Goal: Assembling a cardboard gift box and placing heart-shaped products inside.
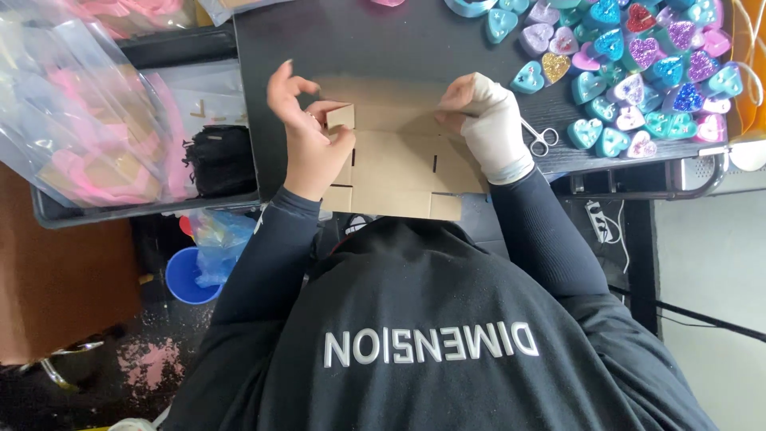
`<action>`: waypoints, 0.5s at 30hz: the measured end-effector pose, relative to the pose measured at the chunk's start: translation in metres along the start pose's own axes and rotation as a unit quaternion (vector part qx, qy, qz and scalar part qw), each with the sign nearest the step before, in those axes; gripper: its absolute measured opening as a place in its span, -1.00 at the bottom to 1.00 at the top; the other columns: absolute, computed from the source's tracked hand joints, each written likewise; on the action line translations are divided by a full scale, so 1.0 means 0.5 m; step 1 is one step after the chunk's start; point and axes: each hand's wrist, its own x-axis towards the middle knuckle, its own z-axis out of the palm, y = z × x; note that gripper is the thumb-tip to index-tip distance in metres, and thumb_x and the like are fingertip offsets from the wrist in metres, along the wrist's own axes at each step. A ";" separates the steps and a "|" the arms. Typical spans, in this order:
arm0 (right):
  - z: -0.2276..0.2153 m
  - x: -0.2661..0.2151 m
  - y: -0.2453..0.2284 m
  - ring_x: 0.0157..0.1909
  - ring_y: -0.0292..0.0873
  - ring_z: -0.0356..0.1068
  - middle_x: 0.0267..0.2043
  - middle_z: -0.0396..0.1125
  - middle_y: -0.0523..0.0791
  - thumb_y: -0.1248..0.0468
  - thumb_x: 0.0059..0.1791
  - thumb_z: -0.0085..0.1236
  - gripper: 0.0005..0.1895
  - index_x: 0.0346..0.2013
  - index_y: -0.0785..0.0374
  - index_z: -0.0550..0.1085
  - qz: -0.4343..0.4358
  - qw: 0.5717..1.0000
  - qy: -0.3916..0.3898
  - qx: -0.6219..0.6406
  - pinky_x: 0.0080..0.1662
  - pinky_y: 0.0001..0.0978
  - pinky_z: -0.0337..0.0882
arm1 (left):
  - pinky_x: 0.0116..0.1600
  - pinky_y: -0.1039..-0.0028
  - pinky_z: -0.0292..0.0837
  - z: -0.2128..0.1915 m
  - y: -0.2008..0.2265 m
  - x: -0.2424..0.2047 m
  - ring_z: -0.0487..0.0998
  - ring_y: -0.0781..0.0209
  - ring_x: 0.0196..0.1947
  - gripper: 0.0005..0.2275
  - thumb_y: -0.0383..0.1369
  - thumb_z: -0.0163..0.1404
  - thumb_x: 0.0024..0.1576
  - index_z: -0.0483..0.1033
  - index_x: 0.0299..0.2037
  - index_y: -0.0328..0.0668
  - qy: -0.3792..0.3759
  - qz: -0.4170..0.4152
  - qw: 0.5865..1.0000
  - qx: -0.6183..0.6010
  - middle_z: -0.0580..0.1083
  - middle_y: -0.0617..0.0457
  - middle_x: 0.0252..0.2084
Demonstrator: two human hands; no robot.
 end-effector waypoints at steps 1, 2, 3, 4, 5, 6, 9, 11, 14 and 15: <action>-0.005 -0.006 0.007 -0.03 -0.26 0.48 -0.05 0.50 -0.09 0.57 -0.07 0.27 -0.72 -0.10 0.34 0.52 0.001 1.000 0.002 0.002 0.06 -0.42 0.51 | 0.26 0.43 0.65 0.001 0.013 0.005 0.48 0.20 0.05 -0.24 -0.70 0.04 0.08 -0.08 0.48 -0.12 -0.003 -0.002 1.000 0.000 0.23 0.03 0.12; -0.011 -0.013 0.014 -0.02 -0.22 0.46 -0.04 0.46 -0.08 0.55 -0.07 0.33 -0.78 -0.20 0.32 0.50 -0.109 0.988 -0.041 -0.103 0.06 -0.39 0.49 | 0.13 0.46 0.63 0.003 0.025 0.009 0.51 0.21 -0.04 -0.20 -0.65 0.15 0.05 -0.14 0.42 -0.12 0.020 -0.006 1.000 0.004 0.20 -0.02 0.18; -0.018 -0.019 0.020 -0.01 -0.18 0.43 -0.02 0.43 -0.07 0.54 -0.07 0.39 -0.79 -0.30 0.31 0.48 -0.217 0.950 -0.083 -0.207 0.06 -0.35 0.46 | 0.00 0.48 0.60 0.006 0.036 0.015 0.55 0.21 -0.13 -0.14 -0.60 0.26 0.03 -0.21 0.36 -0.12 0.043 -0.011 0.999 0.007 0.17 -0.07 0.25; -0.009 -0.030 0.006 -0.01 -0.18 0.43 -0.02 0.43 -0.07 0.54 -0.07 0.39 -0.79 -0.30 0.31 0.48 -0.216 0.951 -0.081 -0.207 0.06 -0.35 0.46 | 0.00 0.48 0.60 0.000 0.035 0.009 0.55 0.21 -0.13 -0.14 -0.60 0.26 0.03 -0.21 0.36 -0.12 0.041 -0.011 0.999 0.006 0.17 -0.07 0.25; -0.001 -0.038 -0.010 -0.01 -0.17 0.45 0.00 0.44 -0.05 0.51 -0.08 0.35 -0.81 -0.33 0.30 0.47 -0.198 0.953 -0.079 -0.215 0.04 -0.34 0.47 | 0.03 0.47 0.61 -0.005 0.033 0.006 0.61 0.19 -0.07 -0.17 -0.57 0.27 0.06 -0.14 0.40 -0.13 0.001 -0.055 0.998 -0.021 0.27 -0.07 0.25; 0.007 -0.046 -0.026 -0.01 -0.15 0.46 0.03 0.46 -0.03 0.48 -0.10 0.32 -0.83 -0.35 0.29 0.46 -0.180 0.955 -0.077 -0.224 0.03 -0.33 0.48 | 0.05 0.46 0.62 -0.010 0.031 0.003 0.67 0.16 -0.02 -0.19 -0.54 0.28 0.09 -0.08 0.43 -0.14 -0.038 -0.098 0.993 -0.047 0.37 -0.07 0.26; 0.014 -0.061 -0.044 0.00 -0.23 0.44 0.05 0.42 -0.06 0.32 0.05 -0.14 -0.75 -0.40 0.23 0.51 -0.022 0.993 -0.065 -0.097 0.04 -0.41 0.46 | 0.20 0.47 0.58 -0.015 0.013 -0.013 0.65 0.18 0.07 -0.48 -0.65 0.28 0.20 0.27 0.19 0.07 -0.102 0.090 0.980 0.146 0.47 0.26 0.14; -0.003 -0.062 -0.015 0.06 -0.19 0.46 0.12 0.43 -0.02 0.34 0.05 0.01 -0.87 -0.32 0.26 0.51 -0.070 0.982 -0.078 -0.157 0.08 -0.39 0.49 | 0.18 0.43 0.57 -0.009 0.044 0.004 0.63 0.13 0.09 -0.47 -0.64 0.28 0.15 0.31 0.23 -0.02 -0.102 0.074 0.984 0.129 0.45 0.16 0.16; 0.001 -0.053 -0.018 0.07 -0.18 0.49 0.13 0.46 -0.03 0.29 0.10 -0.02 -0.80 -0.22 0.28 0.56 -0.050 0.992 -0.077 -0.086 0.07 -0.42 0.52 | 0.18 0.34 0.60 -0.003 0.067 0.021 0.51 -0.01 0.22 -0.38 -0.67 0.22 0.04 0.27 0.33 -0.23 -0.076 0.044 0.992 0.095 0.34 -0.09 0.29; 0.008 -0.049 -0.027 0.02 -0.22 0.50 0.07 0.47 -0.07 0.22 0.17 -0.22 -0.62 -0.21 0.27 0.60 0.017 0.997 -0.061 0.046 0.03 -0.46 0.52 | 0.19 0.30 0.63 -0.001 0.071 0.024 0.41 -0.10 0.34 -0.29 -0.71 0.17 -0.02 0.18 0.39 -0.33 -0.051 0.031 0.995 0.080 0.24 -0.24 0.39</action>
